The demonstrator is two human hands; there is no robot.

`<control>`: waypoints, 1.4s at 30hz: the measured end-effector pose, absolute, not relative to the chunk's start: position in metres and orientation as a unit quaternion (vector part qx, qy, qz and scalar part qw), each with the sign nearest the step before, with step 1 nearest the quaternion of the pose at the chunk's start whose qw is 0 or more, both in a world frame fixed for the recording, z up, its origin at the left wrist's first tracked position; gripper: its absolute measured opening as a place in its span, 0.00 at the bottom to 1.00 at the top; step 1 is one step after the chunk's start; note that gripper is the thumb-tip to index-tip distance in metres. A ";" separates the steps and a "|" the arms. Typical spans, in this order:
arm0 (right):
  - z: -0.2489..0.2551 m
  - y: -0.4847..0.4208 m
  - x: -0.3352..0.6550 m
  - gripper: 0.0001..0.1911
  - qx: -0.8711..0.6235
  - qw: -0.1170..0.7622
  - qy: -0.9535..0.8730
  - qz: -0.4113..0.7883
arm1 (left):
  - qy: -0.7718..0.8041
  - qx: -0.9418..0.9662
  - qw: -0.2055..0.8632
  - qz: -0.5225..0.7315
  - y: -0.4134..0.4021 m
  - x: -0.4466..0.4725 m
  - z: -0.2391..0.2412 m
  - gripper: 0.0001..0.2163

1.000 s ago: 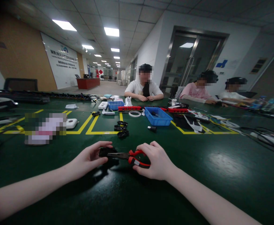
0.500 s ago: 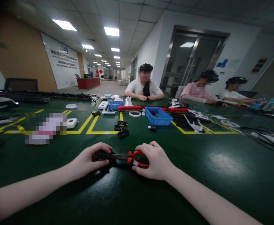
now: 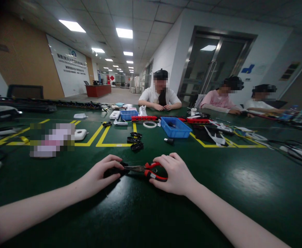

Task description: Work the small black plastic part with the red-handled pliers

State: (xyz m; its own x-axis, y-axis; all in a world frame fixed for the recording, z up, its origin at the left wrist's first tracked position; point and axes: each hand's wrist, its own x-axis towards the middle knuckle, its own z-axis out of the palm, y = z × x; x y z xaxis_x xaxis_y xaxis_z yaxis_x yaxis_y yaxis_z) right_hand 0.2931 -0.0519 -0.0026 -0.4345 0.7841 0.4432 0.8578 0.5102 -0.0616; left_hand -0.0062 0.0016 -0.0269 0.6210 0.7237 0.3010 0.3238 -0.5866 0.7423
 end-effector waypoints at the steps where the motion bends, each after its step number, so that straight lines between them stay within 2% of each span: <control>1: -0.003 -0.052 0.293 0.23 -0.490 0.215 -0.840 -0.091 | 0.314 0.840 0.328 0.297 0.001 -0.006 -0.027 0.09; 10: -0.004 -0.053 0.289 0.23 -0.498 0.222 -0.833 -0.090 | 0.330 0.848 0.325 0.257 -0.004 -0.004 -0.021 0.17; 21: -0.003 -0.054 0.289 0.21 -0.507 0.235 -0.827 -0.070 | 0.312 0.849 0.344 0.251 -0.003 -0.007 -0.019 0.16; 31: -0.002 -0.056 0.285 0.22 -0.505 0.248 -0.826 -0.042 | 0.346 0.822 0.370 0.261 -0.006 -0.005 -0.019 0.28; 42: -0.001 -0.058 0.282 0.22 -0.510 0.247 -0.823 -0.027 | 0.329 0.824 0.379 0.264 -0.002 -0.006 -0.024 0.28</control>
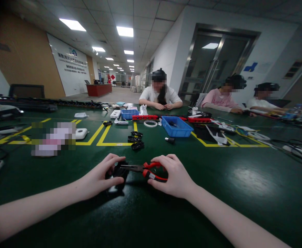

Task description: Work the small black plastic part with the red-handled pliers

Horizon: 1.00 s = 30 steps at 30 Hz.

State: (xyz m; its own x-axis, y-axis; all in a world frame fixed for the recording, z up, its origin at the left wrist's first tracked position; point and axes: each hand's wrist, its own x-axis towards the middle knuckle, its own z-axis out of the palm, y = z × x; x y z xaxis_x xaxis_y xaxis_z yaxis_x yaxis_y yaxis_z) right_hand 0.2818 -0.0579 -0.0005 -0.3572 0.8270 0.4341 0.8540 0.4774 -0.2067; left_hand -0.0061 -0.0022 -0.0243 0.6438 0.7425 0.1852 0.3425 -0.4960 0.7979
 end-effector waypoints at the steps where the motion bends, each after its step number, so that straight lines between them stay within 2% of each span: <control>1: -0.001 -0.058 0.282 0.22 -0.510 0.247 -0.824 -0.028 | 0.328 0.824 0.380 0.263 -0.002 -0.006 -0.024 0.28; 12: -0.002 -0.059 0.282 0.21 -0.514 0.237 -0.824 -0.019 | 0.325 0.822 0.380 0.275 -0.002 -0.007 -0.024 0.28; 21: -0.001 -0.060 0.280 0.22 -0.489 0.234 -0.840 -0.030 | 0.337 0.816 0.377 0.281 -0.002 -0.005 -0.027 0.33; 30: -0.002 -0.060 0.283 0.23 -0.477 0.231 -0.847 -0.024 | 0.344 0.831 0.346 0.267 -0.008 -0.005 -0.017 0.27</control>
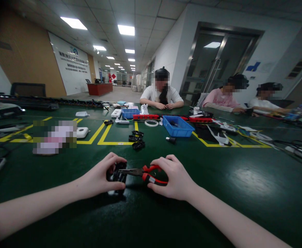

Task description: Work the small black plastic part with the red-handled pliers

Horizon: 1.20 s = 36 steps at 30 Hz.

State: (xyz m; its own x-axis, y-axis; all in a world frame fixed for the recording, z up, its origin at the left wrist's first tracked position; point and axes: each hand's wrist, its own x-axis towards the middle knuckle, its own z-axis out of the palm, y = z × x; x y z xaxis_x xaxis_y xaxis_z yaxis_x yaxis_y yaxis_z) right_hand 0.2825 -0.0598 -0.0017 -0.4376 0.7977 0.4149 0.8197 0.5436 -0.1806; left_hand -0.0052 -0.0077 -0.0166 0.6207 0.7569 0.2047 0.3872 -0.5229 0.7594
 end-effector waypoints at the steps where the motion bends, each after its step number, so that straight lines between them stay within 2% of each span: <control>1: -0.001 -0.060 0.282 0.23 -0.478 0.231 -0.847 -0.024 | 0.343 0.832 0.346 0.266 -0.008 -0.005 -0.017 0.27; 12: -0.003 -0.057 0.282 0.25 -0.472 0.233 -0.850 -0.024 | 0.340 0.826 0.371 0.253 -0.007 -0.004 -0.013 0.26; 21: 0.000 -0.058 0.285 0.25 -0.465 0.259 -0.843 -0.072 | 0.309 0.837 0.365 0.267 -0.006 -0.006 -0.016 0.24; 36: -0.002 -0.058 0.286 0.26 -0.453 0.253 -0.853 -0.060 | 0.309 0.838 0.369 0.256 -0.006 -0.006 -0.017 0.23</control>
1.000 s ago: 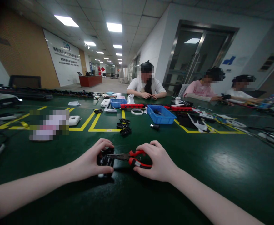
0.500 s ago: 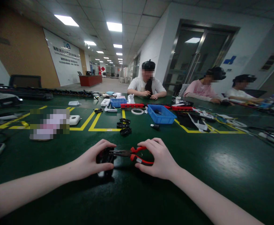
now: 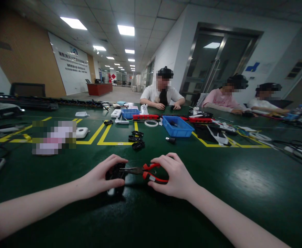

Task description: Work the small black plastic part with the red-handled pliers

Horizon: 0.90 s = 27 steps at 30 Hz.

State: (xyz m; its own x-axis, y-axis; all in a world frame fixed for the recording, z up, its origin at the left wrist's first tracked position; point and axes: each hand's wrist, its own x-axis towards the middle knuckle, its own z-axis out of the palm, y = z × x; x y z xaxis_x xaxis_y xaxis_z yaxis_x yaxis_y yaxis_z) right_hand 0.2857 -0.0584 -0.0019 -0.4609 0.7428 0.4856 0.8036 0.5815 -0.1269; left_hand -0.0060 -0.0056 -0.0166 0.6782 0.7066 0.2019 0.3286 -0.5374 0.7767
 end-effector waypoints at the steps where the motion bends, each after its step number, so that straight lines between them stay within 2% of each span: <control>1: -0.002 -0.059 0.286 0.26 -0.451 0.253 -0.854 -0.061 | 0.308 0.839 0.371 0.253 -0.005 -0.006 -0.017 0.23; 20: -0.005 -0.058 0.286 0.24 -0.475 0.237 -0.847 -0.026 | 0.274 0.840 0.365 0.293 -0.004 -0.007 -0.023 0.25; 27: -0.002 -0.058 0.283 0.22 -0.518 0.221 -0.826 0.022 | 0.277 0.840 0.361 0.295 -0.002 -0.006 -0.023 0.18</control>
State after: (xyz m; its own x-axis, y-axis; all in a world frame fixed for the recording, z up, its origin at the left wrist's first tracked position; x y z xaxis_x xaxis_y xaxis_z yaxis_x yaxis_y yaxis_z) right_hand 0.2833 -0.0584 -0.0017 -0.3654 0.8655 0.3428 0.8462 0.4623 -0.2652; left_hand -0.0064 -0.0022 -0.0232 0.6724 0.6782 0.2965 0.2515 -0.5861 0.7702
